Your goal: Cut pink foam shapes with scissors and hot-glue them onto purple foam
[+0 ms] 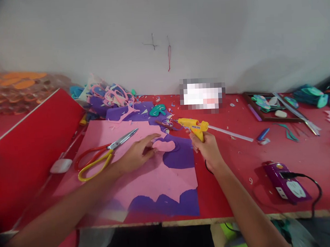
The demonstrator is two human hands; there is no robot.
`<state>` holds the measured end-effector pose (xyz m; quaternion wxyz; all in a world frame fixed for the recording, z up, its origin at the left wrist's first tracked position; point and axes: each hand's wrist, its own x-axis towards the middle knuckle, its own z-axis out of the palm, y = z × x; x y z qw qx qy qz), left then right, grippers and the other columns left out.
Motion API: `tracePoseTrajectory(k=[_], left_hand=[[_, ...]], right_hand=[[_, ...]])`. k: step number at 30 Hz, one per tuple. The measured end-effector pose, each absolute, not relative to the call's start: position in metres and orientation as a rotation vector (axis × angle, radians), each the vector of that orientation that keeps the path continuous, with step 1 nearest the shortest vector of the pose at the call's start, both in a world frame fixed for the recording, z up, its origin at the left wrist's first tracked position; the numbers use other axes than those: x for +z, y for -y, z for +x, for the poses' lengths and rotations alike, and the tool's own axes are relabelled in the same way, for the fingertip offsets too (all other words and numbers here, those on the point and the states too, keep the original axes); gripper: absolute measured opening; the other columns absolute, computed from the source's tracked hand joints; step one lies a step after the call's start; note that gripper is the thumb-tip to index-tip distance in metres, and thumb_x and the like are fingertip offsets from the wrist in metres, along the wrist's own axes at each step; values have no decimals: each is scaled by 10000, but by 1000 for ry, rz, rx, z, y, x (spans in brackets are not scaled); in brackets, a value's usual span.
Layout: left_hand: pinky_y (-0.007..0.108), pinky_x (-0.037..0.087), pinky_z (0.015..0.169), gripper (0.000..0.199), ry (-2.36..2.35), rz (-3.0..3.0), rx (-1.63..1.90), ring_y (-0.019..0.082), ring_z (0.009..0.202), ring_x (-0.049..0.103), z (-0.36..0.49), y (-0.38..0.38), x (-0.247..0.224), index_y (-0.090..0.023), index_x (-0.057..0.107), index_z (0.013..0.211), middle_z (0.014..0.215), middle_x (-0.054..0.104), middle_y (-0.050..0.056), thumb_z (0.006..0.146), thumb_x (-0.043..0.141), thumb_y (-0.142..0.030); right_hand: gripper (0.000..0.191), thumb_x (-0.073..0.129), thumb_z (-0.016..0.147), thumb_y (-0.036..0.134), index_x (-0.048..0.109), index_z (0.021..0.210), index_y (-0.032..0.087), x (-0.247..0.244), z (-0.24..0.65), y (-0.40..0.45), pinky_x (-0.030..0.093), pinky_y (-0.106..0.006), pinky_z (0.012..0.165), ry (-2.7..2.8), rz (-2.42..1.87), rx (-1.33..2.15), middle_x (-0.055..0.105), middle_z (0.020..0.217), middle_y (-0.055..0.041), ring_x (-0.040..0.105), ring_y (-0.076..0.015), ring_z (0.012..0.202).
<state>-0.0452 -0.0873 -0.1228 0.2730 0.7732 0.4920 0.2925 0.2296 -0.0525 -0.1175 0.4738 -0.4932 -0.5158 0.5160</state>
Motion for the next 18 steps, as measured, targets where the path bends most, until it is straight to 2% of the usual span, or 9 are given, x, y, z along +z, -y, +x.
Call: tracePoseTrajectory(k=[2, 4, 7, 9, 12, 15, 18], left_hand=[[276, 492, 677, 534, -1401, 2022, 804, 167, 718, 651, -47, 86, -118, -272, 494, 1469, 804, 698, -25, 940, 559, -235], [281, 490, 692, 481, -1542, 2043, 849, 171, 731, 654, -55, 86, -110, -268, 523, 1442, 810, 701, -17, 962, 557, -277], [313, 504, 771, 314, -1769, 2186, 894, 193, 827, 676, -81, 90, -95, -265, 634, 1283, 991, 741, 34, 999, 506, -307], [365, 516, 846, 284, -1885, 2299, 789, 245, 934, 687, -106, 99, -89, -263, 648, 1232, 1095, 738, 67, 1003, 504, -349], [482, 505, 946, 357, -2019, 2471, 465, 354, 1117, 654, -145, 119, -89, -243, 613, 1273, 1254, 701, 119, 981, 502, -415], [509, 500, 1008, 396, -2086, 2437, 292, 364, 1166, 645, -174, 141, -97, -217, 604, 1264, 1247, 696, 138, 986, 466, -462], [517, 527, 980, 558, -2150, 2332, 239, 381, 1232, 624, -186, 157, -105, -222, 500, 1421, 1354, 653, 142, 966, 506, -544]], right_hand=[[392, 771, 826, 551, 696, 905, 174, -116, 230, 54, 318, -253, 450, 1240, -1187, 1291, 385, 508, 91, 359, -92, 453], [390, 768, 833, 549, 699, 901, 171, -116, 230, 54, 305, -251, 441, 1221, -1177, 1321, 365, 494, 98, 333, -86, 440], [388, 750, 851, 551, 697, 911, 172, -115, 229, 55, 315, -254, 445, 1201, -1165, 1358, 375, 485, 96, 347, -93, 442], [387, 726, 872, 556, 693, 921, 174, -113, 229, 55, 337, -259, 471, 1212, -1154, 1361, 419, 487, 81, 392, -105, 464], [403, 695, 891, 573, 689, 914, 171, -110, 229, 56, 356, -267, 508, 1247, -1151, 1346, 473, 488, 61, 436, -114, 487], [426, 690, 884, 593, 689, 896, 167, -109, 229, 56, 361, -267, 512, 1276, -1163, 1346, 481, 480, 58, 438, -112, 479], [438, 687, 882, 605, 691, 905, 168, -110, 228, 56, 357, -266, 509, 1295, -1184, 1352, 483, 479, 58, 440, -111, 471]])
